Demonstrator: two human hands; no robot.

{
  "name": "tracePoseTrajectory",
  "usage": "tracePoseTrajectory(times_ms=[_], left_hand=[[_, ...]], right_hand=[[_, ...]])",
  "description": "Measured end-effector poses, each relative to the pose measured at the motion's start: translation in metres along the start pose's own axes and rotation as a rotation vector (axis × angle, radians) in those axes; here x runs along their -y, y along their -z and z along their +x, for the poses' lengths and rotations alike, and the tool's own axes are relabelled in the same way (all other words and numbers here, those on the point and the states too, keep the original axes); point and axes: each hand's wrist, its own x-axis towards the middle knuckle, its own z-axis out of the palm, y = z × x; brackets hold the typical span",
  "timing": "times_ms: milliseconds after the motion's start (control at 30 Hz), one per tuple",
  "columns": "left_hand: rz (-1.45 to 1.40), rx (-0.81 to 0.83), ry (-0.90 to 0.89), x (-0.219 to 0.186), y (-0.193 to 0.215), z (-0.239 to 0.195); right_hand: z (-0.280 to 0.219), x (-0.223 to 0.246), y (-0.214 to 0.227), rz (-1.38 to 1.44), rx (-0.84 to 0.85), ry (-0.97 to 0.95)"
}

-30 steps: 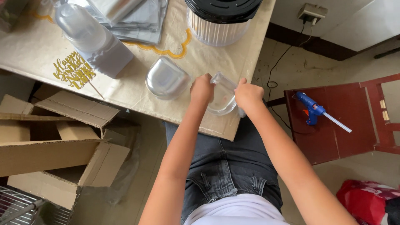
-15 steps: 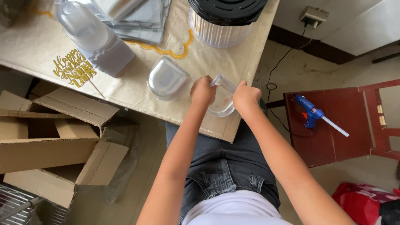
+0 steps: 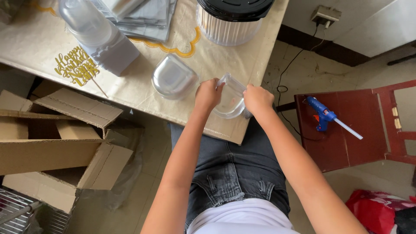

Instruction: The person wipes the inside and outside of clear plastic lids using a grey cloth and then stacks them on a table.

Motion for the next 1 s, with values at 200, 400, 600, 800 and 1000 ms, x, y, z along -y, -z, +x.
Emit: tracePoseTrajectory(times_ms=[200,400,600,800,1000], left_hand=[[0.000,0.019,0.081,-0.008,0.005,-0.002],[0.043,-0.035,0.099,-0.008,-0.001,-0.002],[0.121,-0.031,0.121,0.000,-0.011,0.004],[0.087,-0.064,0.098,-0.002,-0.010,0.002],[0.053,-0.133,0.110,-0.001,-0.012,-0.001]], right_hand=[[-0.002,0.003,0.002,0.020,-0.019,-0.012],[0.001,0.003,0.000,-0.017,-0.016,-0.007],[0.019,0.006,0.003,-0.195,0.066,-0.001],[0.015,0.005,0.003,-0.153,0.024,-0.027],[0.009,0.004,0.005,-0.081,-0.049,-0.022]])
